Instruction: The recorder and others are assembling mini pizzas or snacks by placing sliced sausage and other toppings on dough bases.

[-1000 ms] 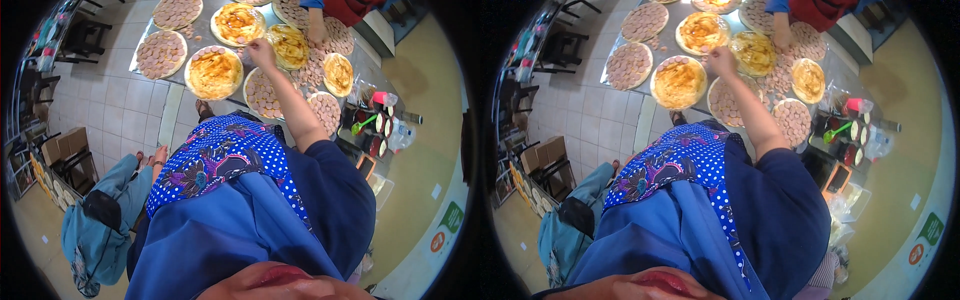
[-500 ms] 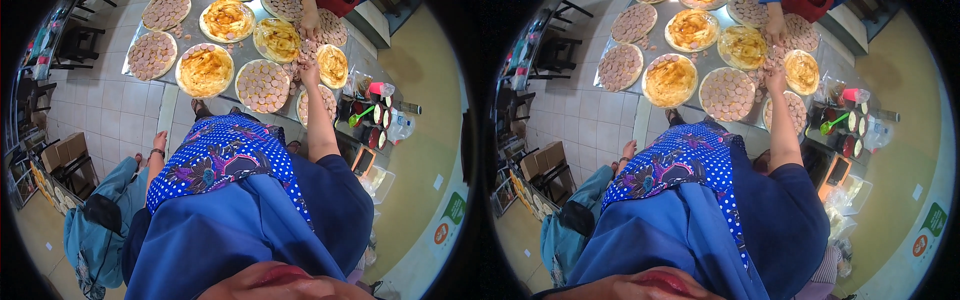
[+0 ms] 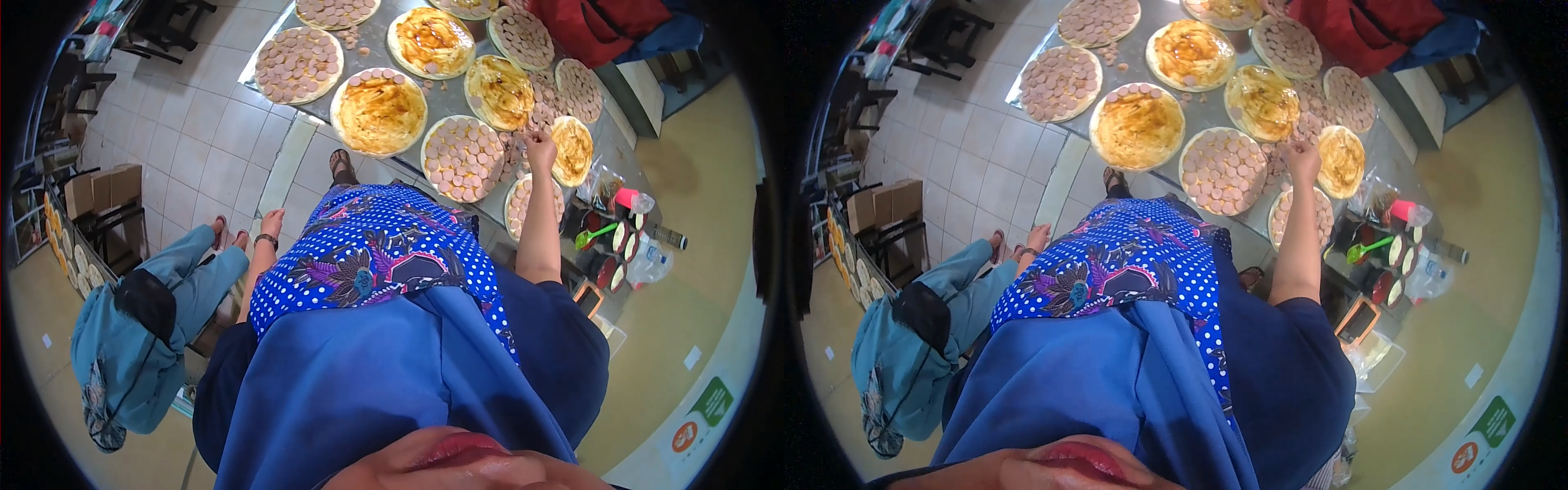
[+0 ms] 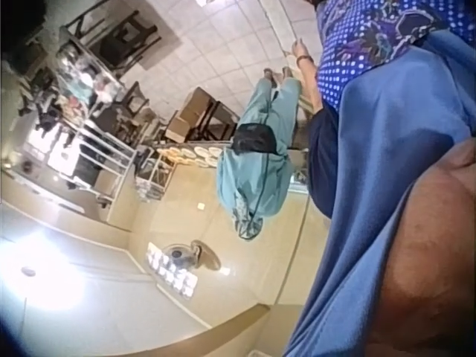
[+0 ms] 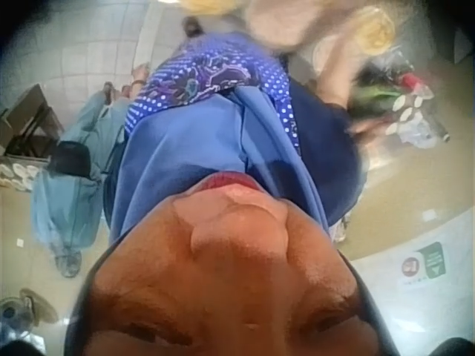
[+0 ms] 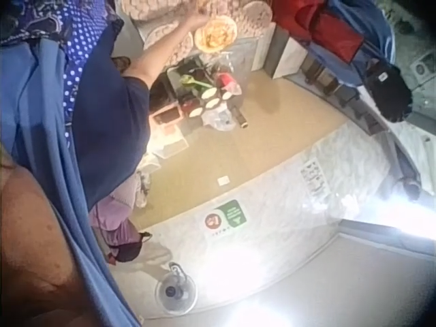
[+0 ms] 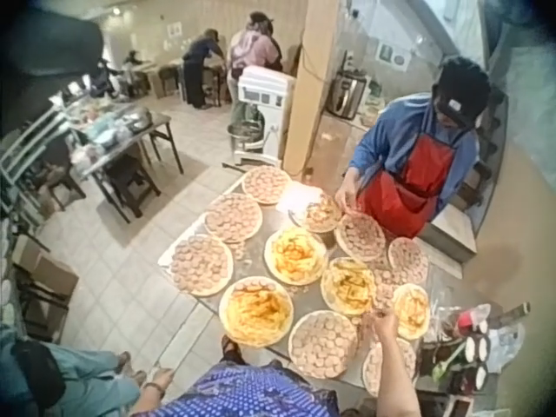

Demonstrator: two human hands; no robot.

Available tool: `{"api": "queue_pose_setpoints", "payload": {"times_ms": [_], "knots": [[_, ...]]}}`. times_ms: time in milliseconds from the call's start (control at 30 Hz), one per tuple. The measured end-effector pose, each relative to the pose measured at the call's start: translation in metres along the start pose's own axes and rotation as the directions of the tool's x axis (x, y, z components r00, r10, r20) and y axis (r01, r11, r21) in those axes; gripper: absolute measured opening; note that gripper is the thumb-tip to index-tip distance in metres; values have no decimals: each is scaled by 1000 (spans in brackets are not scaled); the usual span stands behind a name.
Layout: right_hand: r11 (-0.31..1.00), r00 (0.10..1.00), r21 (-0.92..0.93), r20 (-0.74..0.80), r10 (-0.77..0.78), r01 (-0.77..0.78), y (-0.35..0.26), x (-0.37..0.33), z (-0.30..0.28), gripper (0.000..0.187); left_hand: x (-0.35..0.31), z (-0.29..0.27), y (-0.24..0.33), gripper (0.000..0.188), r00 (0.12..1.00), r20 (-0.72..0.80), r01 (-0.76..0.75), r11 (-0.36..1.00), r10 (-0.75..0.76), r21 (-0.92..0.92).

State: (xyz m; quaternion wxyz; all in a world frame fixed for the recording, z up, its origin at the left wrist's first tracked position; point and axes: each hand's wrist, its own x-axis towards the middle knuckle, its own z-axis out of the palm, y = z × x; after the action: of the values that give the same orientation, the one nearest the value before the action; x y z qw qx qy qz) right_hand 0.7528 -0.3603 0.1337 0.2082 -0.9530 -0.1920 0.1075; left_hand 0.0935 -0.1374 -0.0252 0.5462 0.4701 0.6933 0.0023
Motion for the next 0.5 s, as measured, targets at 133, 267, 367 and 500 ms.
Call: {"api": "queue_pose_setpoints", "payload": {"times_ms": [133,267,367,500], "knots": [[844,964,534,191,-184,56,-92,-20,13,22,0,-3,-13,40,999,-28,-33,999,34,40],[724,875,683,287,-389,98,-175,-32,58,18,2,-5,-12,39,1000,-25,2,999,-3,-37],[770,838,624,346,-423,131,-207,-31,95,17,2,-10,-9,39,999,-37,-21,998,19,-54],[862,825,471,402,-397,186,-227,-29,111,15,-5,-13,-12,38,998,-64,-10,998,5,-68]]}}
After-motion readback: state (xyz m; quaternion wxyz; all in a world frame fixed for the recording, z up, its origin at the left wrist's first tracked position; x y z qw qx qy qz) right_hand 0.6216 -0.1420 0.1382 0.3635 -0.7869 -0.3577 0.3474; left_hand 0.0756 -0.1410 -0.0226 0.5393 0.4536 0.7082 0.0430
